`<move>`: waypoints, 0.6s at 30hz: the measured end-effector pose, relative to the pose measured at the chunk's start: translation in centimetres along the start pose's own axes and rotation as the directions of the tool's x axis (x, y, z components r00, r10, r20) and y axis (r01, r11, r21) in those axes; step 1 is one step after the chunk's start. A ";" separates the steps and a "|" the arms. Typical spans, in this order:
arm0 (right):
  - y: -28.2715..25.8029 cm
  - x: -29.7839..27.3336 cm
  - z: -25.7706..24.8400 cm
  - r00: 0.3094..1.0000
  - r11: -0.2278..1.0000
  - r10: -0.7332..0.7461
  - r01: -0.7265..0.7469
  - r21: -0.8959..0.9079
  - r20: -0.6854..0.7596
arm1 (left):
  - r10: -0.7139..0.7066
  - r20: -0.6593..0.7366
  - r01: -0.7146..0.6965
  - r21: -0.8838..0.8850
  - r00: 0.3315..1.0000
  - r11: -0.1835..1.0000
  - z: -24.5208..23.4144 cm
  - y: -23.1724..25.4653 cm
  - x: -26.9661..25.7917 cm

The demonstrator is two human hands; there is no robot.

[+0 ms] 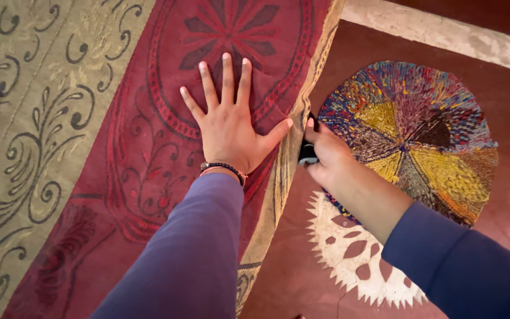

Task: The person folds a large patterned rug on the floor. They use a small cloth to smooth the edges and creases while folding the rug in half lengthwise, then folding it again to create a compact bundle.

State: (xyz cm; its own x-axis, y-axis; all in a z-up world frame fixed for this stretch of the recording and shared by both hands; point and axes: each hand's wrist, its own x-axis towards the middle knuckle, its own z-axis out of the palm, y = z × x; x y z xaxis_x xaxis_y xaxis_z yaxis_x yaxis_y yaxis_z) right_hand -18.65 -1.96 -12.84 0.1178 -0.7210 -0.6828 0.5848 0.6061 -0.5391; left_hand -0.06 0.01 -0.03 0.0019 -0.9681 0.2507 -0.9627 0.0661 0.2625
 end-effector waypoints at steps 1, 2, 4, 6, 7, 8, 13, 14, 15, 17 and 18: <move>0.0 -0.1 0.2 1.000 1.000 -0.001 0.001 -0.013 -0.016 | -0.002 0.004 0.002 0.002 1.000 1.000 0.0 0.0 0.0; 0.0 -0.3 0.2 0.999 1.000 0.001 -0.002 -0.027 -0.033 | 0.002 0.000 -0.002 0.002 1.000 1.000 0.0 0.0 0.0; 0.1 -0.7 0.1 1.000 0.998 -0.005 0.004 -0.057 -0.017 | 0.014 -0.008 -0.014 0.002 1.000 1.000 0.0 -0.2 0.0; 0.3 -0.8 0.0 1.000 0.998 -0.011 0.010 -0.062 -0.017 | 0.013 -0.012 -0.013 0.000 1.000 1.000 0.0 -0.2 0.0; 0.4 -0.8 -0.1 1.000 0.998 -0.013 0.011 -0.054 -0.026 | 0.013 -0.013 -0.013 -0.001 1.000 1.000 0.1 -0.2 0.0; 0.6 -0.8 0.0 0.999 0.999 -0.013 0.012 -0.044 -0.034 | 0.013 -0.015 -0.013 -0.005 1.000 1.000 0.1 -0.2 0.0; 0.8 -0.4 -0.1 1.000 1.000 -0.021 0.021 -0.006 -0.020 | 0.013 -0.025 -0.013 -0.011 1.000 1.000 0.0 -0.1 0.0; 0.8 -0.2 -0.2 1.000 1.000 -0.026 0.026 0.011 -0.009 | 0.010 -0.021 -0.010 -0.012 1.000 1.000 0.0 -0.1 0.0; 0.8 -0.1 -0.2 1.000 0.999 -0.026 0.027 0.021 -0.017 | 0.007 -0.017 -0.008 -0.014 1.000 1.000 0.0 0.0 0.0; 0.8 0.1 -0.3 0.999 0.999 -0.023 0.024 0.042 -0.034 | 0.004 -0.009 -0.005 -0.015 1.000 1.000 -0.1 -0.1 0.1; 0.9 0.2 -0.4 0.999 0.999 -0.022 0.023 0.035 -0.042 | 0.003 -0.006 -0.003 -0.016 1.000 1.000 0.0 -0.1 0.1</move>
State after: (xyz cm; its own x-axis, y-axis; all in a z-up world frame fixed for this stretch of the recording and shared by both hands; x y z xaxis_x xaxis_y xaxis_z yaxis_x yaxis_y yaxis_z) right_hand -18.41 -1.45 -13.60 0.0716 -0.7193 -0.6910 0.6150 0.5772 -0.5371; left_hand 0.05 -0.06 0.00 0.0009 -0.9664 0.2569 -0.9582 0.0727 0.2766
